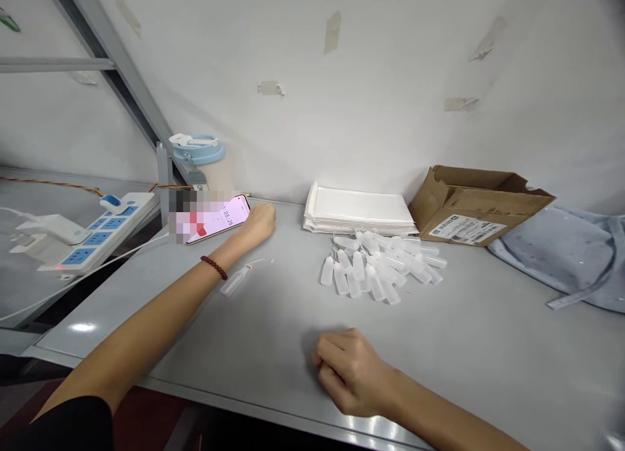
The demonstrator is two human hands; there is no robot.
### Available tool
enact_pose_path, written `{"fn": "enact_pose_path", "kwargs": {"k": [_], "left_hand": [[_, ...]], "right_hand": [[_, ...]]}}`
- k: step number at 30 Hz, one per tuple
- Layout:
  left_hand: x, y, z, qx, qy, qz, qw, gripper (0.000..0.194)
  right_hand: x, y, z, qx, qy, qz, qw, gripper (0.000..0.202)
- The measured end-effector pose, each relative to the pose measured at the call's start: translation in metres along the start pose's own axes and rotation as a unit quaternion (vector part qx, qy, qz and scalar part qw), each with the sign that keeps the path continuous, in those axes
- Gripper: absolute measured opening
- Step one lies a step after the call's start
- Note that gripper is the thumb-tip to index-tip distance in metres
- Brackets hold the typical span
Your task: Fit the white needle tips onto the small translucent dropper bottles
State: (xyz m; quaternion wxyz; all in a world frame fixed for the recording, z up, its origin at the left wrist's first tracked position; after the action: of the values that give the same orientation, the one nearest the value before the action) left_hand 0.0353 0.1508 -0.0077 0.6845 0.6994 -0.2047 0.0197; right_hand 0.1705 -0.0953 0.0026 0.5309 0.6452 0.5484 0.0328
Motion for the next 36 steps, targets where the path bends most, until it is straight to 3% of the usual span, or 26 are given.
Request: {"fn": "enact_pose_path", "kwargs": {"k": [5,11,15,18,25,32,36], "left_hand": [[-0.010,0.001,0.009,-0.023,0.024,-0.018,0.999,0.030],[-0.016,0.015,0.028,0.012,0.036,0.011,0.999,0.029],[-0.021,0.034,0.039,0.061,0.044,0.046,0.996,0.025],[-0.025,0.046,0.043,0.093,0.042,0.069,0.992,0.026],[-0.031,0.047,0.043,0.095,0.035,0.137,0.985,0.027],[-0.029,0.041,0.044,0.091,0.033,0.173,0.980,0.029],[-0.019,0.037,0.046,0.080,0.022,0.196,0.977,0.027]], "right_hand": [[0.013,-0.005,-0.013,-0.020,-0.069,-0.007,0.997,0.014],[0.028,-0.025,-0.074,-0.056,-0.177,0.049,0.981,0.020],[0.035,-0.040,-0.120,-0.040,-0.213,0.099,0.971,0.050],[0.037,-0.053,-0.138,-0.049,-0.228,0.127,0.964,0.065],[0.036,-0.073,-0.146,-0.083,-0.236,0.157,0.956,0.072],[0.025,-0.088,-0.143,-0.080,-0.172,0.149,0.970,0.042],[0.030,-0.075,-0.132,-0.064,-0.142,0.103,0.982,0.036]]}}
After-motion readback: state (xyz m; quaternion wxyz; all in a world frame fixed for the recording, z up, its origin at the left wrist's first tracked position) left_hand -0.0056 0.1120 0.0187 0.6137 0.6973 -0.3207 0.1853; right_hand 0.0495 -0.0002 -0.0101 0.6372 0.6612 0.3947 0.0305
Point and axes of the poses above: each hand's wrist, its own z-axis away from the middle knuckle, its own y-axis out of the back of the hand, x = y × z, the point moved 9 cm from there along -z, towards the middle knuckle, and after that the axes turned 1 degree about -y, right-handed, at the moved point
